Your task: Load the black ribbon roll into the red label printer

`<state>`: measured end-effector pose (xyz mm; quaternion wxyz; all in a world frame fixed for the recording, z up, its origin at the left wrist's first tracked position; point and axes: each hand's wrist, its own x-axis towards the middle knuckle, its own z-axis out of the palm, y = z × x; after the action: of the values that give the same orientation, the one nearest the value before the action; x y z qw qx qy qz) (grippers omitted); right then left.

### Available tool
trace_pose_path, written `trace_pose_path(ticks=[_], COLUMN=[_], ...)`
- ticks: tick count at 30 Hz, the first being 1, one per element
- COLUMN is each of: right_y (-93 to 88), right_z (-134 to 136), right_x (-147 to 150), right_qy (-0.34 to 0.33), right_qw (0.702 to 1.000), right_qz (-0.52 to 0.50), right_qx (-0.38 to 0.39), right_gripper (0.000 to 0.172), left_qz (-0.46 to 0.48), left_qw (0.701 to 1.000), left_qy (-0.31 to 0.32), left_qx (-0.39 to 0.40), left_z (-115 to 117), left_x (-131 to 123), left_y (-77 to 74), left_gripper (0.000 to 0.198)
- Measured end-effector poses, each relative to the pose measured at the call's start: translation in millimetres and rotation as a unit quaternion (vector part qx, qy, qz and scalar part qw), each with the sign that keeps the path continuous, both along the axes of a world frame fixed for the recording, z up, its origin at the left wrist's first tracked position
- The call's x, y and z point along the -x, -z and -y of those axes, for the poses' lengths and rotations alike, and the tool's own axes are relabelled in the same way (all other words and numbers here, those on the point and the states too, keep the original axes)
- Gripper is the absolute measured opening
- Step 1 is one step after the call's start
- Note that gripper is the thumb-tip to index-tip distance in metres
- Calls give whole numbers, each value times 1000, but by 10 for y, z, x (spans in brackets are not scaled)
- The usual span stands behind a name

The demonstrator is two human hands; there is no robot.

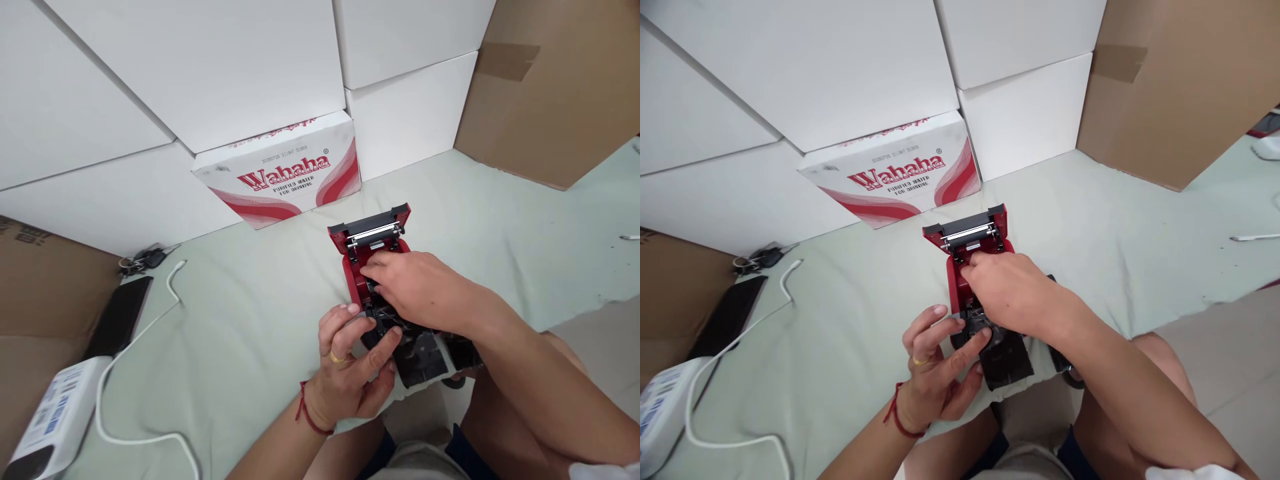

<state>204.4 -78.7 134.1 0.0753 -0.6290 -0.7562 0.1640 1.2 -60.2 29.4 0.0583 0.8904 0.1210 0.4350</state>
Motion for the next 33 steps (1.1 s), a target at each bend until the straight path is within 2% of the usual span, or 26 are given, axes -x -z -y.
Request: trace_pose_path(ticks=[3, 5, 7, 10, 14, 17, 19, 21, 23, 25, 30, 33], right_y=[-67, -80, -46, 33, -28, -135, -159, -142, -112, -95, -113, -122], right_z=[108, 132, 99, 20, 87, 259, 367, 443, 484, 499, 478, 454], right_x=[-65, -131, -207, -309, -374, -395, -411, -423, -418, -392, -323, -353], right_qy=[27, 81, 120, 107, 72, 52, 33, 21, 19, 19, 3, 1], right_qw=[980, 947, 926, 938, 954, 980, 993, 997, 998, 998, 997, 998], right_qz=[-94, -98, -69, -57, -80, -65, -36, -13, -1, 10, 60, 47], right_qx=[-173, -296, -352, -324, -279, -180, -104, -67, -60, -59, -55, -49], right_gripper=[30, 33, 38, 49, 37, 41, 38, 32, 29, 27, 26, 28], left_qz=[8, 9, 11, 17, 41, 88, 102, 93, 71, 56, 50, 49], left_qw=[1000, 1000, 1000, 1000, 999, 996, 992, 988, 982, 980, 983, 985], left_qy=[-7, -4, 0, -9, -16, -8, -12, -22, -29, -32, -64, -57], left_qx=[-4, -5, -4, -1, 2, 29, 69, 124, 173, 189, 165, 155], left_z=[-3, -4, -1, 7, -17, -91, -157, -217, -259, -281, -297, -309], left_x=[8, 15, 20, 28, 60, 102, 131, 153, 164, 165, 130, 113], left_y=[-3, -5, -4, 5, 42, 82, 104, 116, 118, 112, 96, 106], left_gripper=[50, 51, 50, 48, 42, 52, 58, 62, 66, 67, 57, 53])
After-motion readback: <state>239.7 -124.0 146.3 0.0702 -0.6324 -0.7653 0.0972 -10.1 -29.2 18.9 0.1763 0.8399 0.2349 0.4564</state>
